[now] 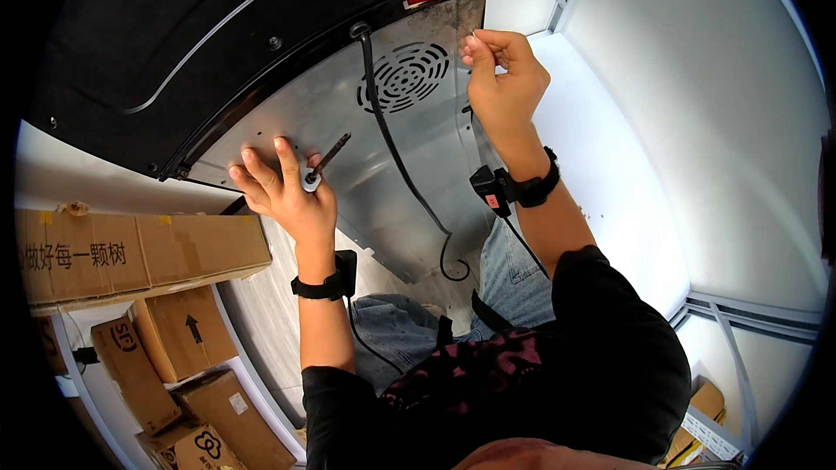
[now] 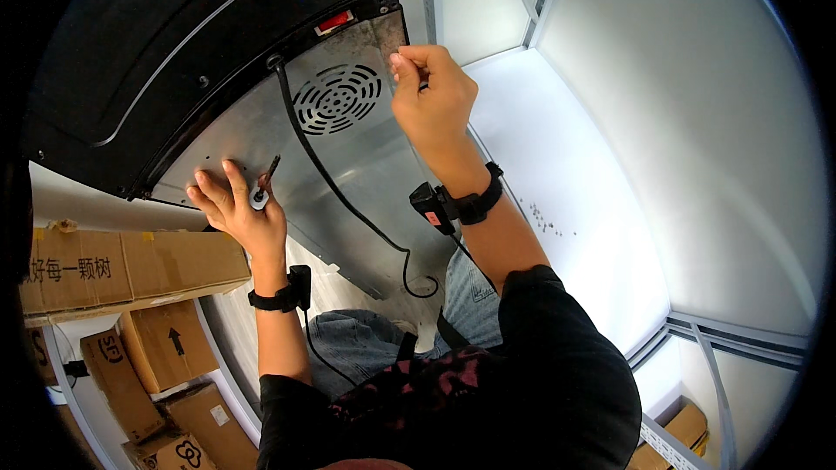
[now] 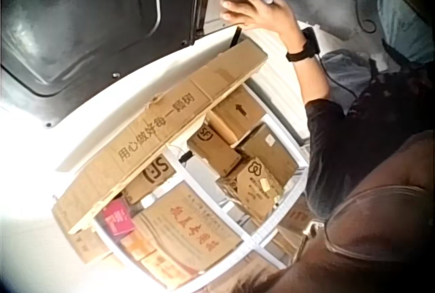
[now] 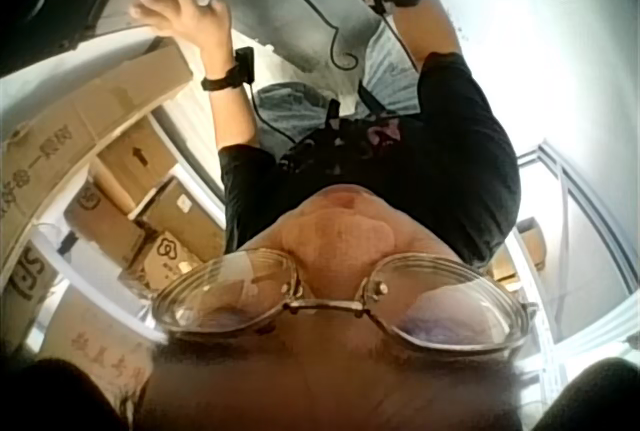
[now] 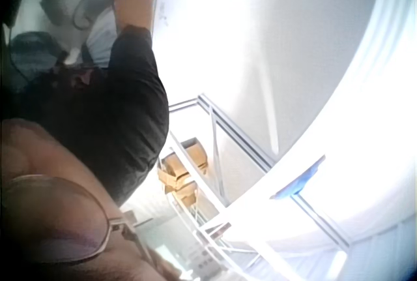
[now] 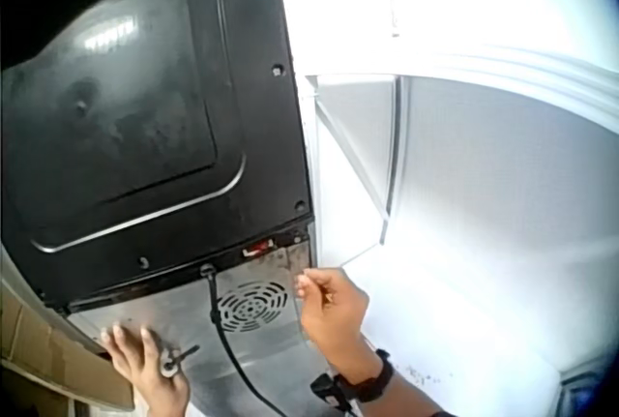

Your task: The person uses a screwdriver to fasten screws into the back panel of a large appliance. They repeatedly pick up screws and tighten them into place along the edges of the metal casing.

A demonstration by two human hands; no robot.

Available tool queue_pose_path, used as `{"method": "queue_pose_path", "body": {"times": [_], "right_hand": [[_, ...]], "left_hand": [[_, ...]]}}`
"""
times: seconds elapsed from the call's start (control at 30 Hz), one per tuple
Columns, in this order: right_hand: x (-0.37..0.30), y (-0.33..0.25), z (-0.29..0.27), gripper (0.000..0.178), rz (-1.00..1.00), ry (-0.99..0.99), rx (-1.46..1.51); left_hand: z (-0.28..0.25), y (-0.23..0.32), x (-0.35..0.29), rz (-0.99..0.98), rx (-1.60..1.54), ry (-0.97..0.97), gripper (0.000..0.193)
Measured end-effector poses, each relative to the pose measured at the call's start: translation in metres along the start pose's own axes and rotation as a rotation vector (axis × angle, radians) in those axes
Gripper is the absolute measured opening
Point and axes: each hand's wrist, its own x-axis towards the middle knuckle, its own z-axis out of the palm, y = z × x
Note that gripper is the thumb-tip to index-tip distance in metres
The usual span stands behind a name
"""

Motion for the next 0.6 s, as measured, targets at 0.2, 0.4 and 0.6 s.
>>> {"method": "queue_pose_path", "body": {"times": [0.2, 0.4, 0.6], "right_hand": [[-0.001, 0.007, -0.003, 0.008, -0.116, 0.021, -0.130], [0.007, 0.004, -0.005, 0.010, -0.108, -0.043, -0.205], [-0.002, 0.014, -0.006, 0.009, -0.199, 0.016, -0.107]], "left_hand": [[-0.002, -0.001, -0.002, 0.005, 0.038, -0.039, 0.071], [-0.003, 0.000, -0.001, 0.013, 0.038, -0.029, 0.070], [-0.001, 0.001, -0.001, -0.005, 0.008, -0.020, 0.068]]}}
